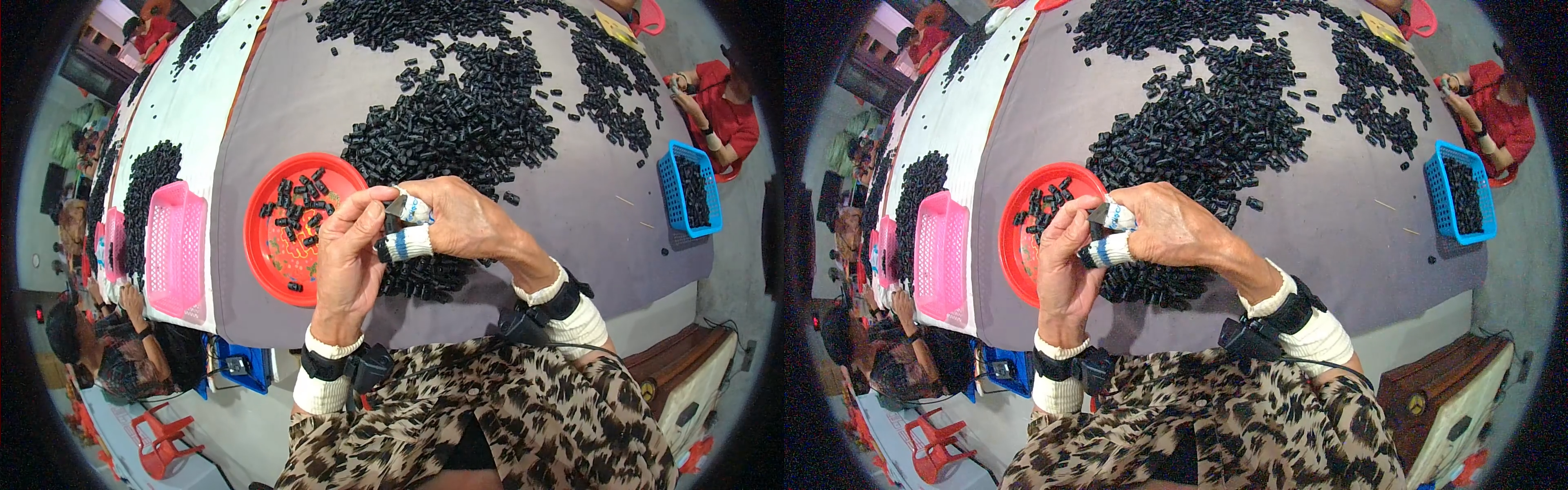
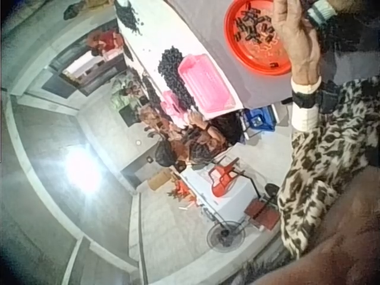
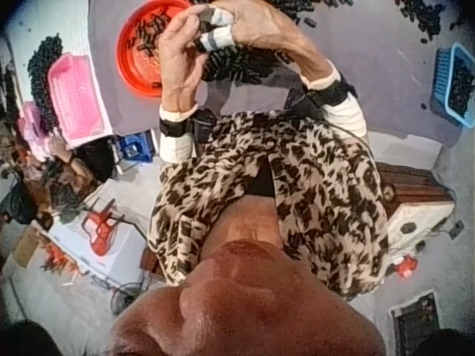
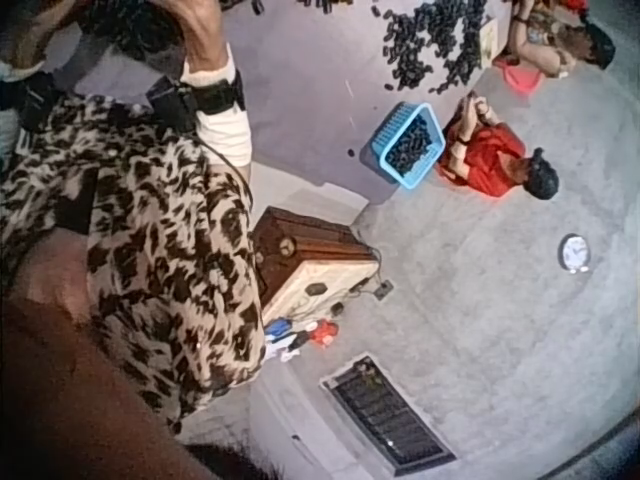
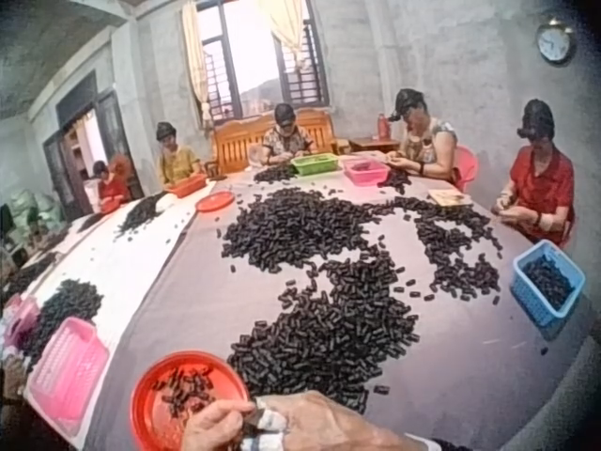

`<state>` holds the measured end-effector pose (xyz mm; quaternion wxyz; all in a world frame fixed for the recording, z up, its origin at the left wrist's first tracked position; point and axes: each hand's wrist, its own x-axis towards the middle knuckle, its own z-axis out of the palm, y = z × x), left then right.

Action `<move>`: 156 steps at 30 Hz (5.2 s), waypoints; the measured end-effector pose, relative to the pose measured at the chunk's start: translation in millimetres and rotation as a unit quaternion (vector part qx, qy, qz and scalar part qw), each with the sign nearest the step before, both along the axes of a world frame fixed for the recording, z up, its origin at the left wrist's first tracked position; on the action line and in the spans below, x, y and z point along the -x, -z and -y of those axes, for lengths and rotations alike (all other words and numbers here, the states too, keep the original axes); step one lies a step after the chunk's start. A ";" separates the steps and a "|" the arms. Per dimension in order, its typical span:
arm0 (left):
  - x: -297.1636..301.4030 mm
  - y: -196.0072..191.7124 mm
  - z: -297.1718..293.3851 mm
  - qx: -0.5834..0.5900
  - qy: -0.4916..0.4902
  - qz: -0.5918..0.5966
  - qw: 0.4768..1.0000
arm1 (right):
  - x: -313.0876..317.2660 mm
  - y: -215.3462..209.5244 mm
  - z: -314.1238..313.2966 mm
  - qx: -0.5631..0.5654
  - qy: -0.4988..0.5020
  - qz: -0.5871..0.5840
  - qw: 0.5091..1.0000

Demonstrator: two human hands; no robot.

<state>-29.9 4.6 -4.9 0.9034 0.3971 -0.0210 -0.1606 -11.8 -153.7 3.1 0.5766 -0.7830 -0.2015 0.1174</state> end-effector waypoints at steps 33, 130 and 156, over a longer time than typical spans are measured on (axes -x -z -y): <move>-8.1 48.0 -22.7 -0.482 -0.059 0.177 0.856 | 6.7 12.4 68.8 -0.113 0.135 -0.128 0.976; -1.1 -3.4 -0.2 0.039 -0.040 0.009 0.998 | 5.5 -7.1 -1.0 -0.113 0.076 0.028 0.990; -2.0 6.6 4.5 0.079 -0.010 0.002 0.997 | 1.8 1.2 3.6 -0.092 0.021 0.000 0.996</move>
